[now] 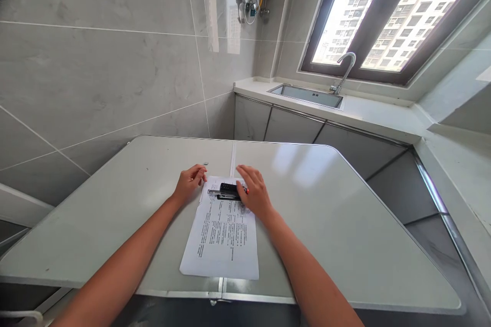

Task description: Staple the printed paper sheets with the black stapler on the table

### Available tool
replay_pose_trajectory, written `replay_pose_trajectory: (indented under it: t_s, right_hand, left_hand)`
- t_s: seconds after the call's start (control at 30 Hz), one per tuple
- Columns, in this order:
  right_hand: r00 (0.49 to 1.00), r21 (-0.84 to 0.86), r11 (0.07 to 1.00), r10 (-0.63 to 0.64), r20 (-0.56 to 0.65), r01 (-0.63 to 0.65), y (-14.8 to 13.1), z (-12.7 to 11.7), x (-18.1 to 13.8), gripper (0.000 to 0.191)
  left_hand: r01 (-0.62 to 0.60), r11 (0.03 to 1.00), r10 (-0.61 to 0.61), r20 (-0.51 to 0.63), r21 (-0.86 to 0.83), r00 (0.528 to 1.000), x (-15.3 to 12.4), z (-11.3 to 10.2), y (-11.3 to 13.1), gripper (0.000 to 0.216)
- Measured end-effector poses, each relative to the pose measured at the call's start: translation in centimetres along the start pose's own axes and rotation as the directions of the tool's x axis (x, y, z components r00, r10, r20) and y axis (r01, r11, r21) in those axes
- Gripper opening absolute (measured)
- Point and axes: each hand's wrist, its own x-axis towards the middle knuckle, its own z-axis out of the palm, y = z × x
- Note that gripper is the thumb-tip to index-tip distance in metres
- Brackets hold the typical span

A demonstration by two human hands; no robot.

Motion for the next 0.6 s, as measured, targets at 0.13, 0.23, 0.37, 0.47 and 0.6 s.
replay_pose_trajectory:
  t_s: [0.13, 0.23, 0.37, 0.47, 0.6]
  right_hand:
    - [0.926, -0.009, 0.932, 0.359, -0.12, -0.362, 5.5, -1.1, -0.4, 0.034]
    - [0.814, -0.074, 0.81, 0.58, -0.043, -0.582, 9.3, -1.5, -1.3, 0.038]
    - [0.759, -0.195, 0.747, 0.651, 0.022, -0.636, 11.8, -1.1, -2.4, 0.048]
    - [0.744, -0.275, 0.722, 0.668, 0.035, -0.635, 12.2, -0.5, -2.7, 0.046]
    - [0.737, -0.33, 0.702, 0.675, 0.028, -0.631, 12.2, -0.3, -2.6, 0.044]
  left_hand:
    - [-0.032, 0.891, 0.046, -0.022, 0.453, 0.999, 1.2, -1.2, -2.7, 0.031]
    - [-0.063, 0.851, 0.047, 0.043, 0.521, 0.998, 1.7, -1.1, -4.3, 0.038]
    - [-0.052, 0.865, -0.038, 0.169, 0.499, 0.985, 1.7, -0.5, -5.4, 0.053]
    - [-0.04, 0.873, -0.06, 0.188, 0.487, 0.98, 1.6, -0.4, -5.7, 0.054]
    - [-0.059, 0.853, -0.024, 0.151, 0.519, 0.988, 1.6, -0.4, -5.4, 0.047]
